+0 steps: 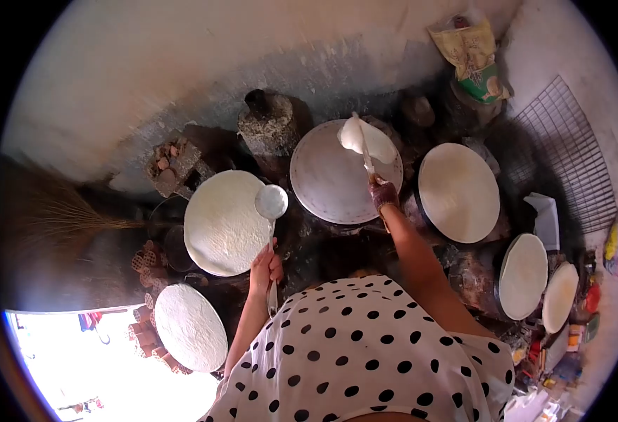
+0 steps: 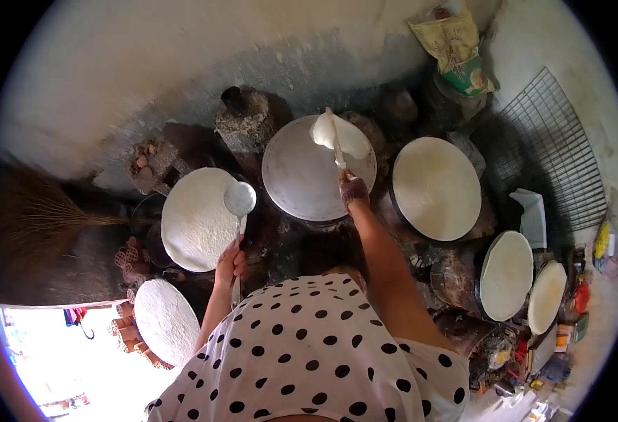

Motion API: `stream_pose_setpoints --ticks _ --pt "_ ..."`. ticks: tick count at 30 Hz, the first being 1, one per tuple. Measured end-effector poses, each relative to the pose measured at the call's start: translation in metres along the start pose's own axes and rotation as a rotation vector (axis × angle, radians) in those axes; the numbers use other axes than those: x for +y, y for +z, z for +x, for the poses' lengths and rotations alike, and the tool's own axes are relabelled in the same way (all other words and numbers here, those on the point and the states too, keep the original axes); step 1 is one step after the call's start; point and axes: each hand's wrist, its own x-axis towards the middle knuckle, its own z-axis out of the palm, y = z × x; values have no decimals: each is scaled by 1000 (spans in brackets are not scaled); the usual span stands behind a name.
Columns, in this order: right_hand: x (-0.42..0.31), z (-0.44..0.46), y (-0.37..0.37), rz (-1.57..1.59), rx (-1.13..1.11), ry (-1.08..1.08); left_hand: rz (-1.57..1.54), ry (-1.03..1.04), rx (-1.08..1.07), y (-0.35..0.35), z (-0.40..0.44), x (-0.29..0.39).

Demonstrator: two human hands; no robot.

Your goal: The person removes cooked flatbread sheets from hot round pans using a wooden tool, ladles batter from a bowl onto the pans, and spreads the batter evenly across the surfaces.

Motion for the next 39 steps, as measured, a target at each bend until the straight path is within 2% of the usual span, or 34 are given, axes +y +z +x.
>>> stream_pose_setpoints --ticks 2,3,6,8,9,10,12,13,17,19,20,22,24,25,28,30,32,34,36,37,38,39 --pt "-51 -13 16 -1206 -132 -219 -16 -16 40 -3 -2 -6" --pt "-74 -17 14 -1146 -302 -190 -56 -26 29 -7 -2 -9" --pt "-116 -28 -9 -1042 -307 -180 -92 -7 2 -13 -4 -18" --pt "-104 -15 -38 -1066 -219 -399 -91 34 -22 -9 -5 -18" --pt "-100 -19 -43 -976 -68 -132 -111 22 -12 -6 -7 -17" --pt "-93 -17 -40 -973 -69 -131 -131 7 -3 -2 -8 -17" --pt "-80 -21 -27 -1145 -149 -273 -154 7 -30 1 -4 -22" --pt "-78 -16 -13 -1109 -196 -132 -183 4 -58 1 -5 -27" --pt "-91 -4 28 -1299 -280 -133 -247 -41 -57 12 -4 -36" --pt "-98 10 27 -1307 -475 -132 -267 -51 -23 24 -10 -36" --pt "-103 18 18 -1206 -578 -74 -291 -64 3 28 -15 -36" --pt "-160 -7 11 -1087 -531 -17 -259 -46 34 37 -25 -36" --pt "-143 15 -23 -984 -446 -284 -236 -18 61 41 -29 -41" --pt "-127 25 -37 -1267 -310 -275 -249 0 52 41 -32 -46" --pt "-113 12 -16 -1356 -273 -146 -309 -14 38 40 -34 -60" --pt "-97 13 3 -1421 -287 -51 -355 -42 28 43 -37 -66" --pt "-98 12 14 -1465 -484 -212 -379 -84 50 48 -38 -71" --pt "-107 21 12 -1458 -553 -137 -396 -93 46 51 -40 -74" --pt "-115 40 -13 -1101 -677 -268 -362 -66 96 60 -46 -72" --pt "-119 50 -21 -1193 -592 -301 -365 -61 102 63 -48 -72" --pt "-121 53 -16 -1101 -498 -192 -362 -22 78 65 -52 -74" --pt "-121 48 -17 -1211 -427 -195 -357 13 54 66 -55 -77"
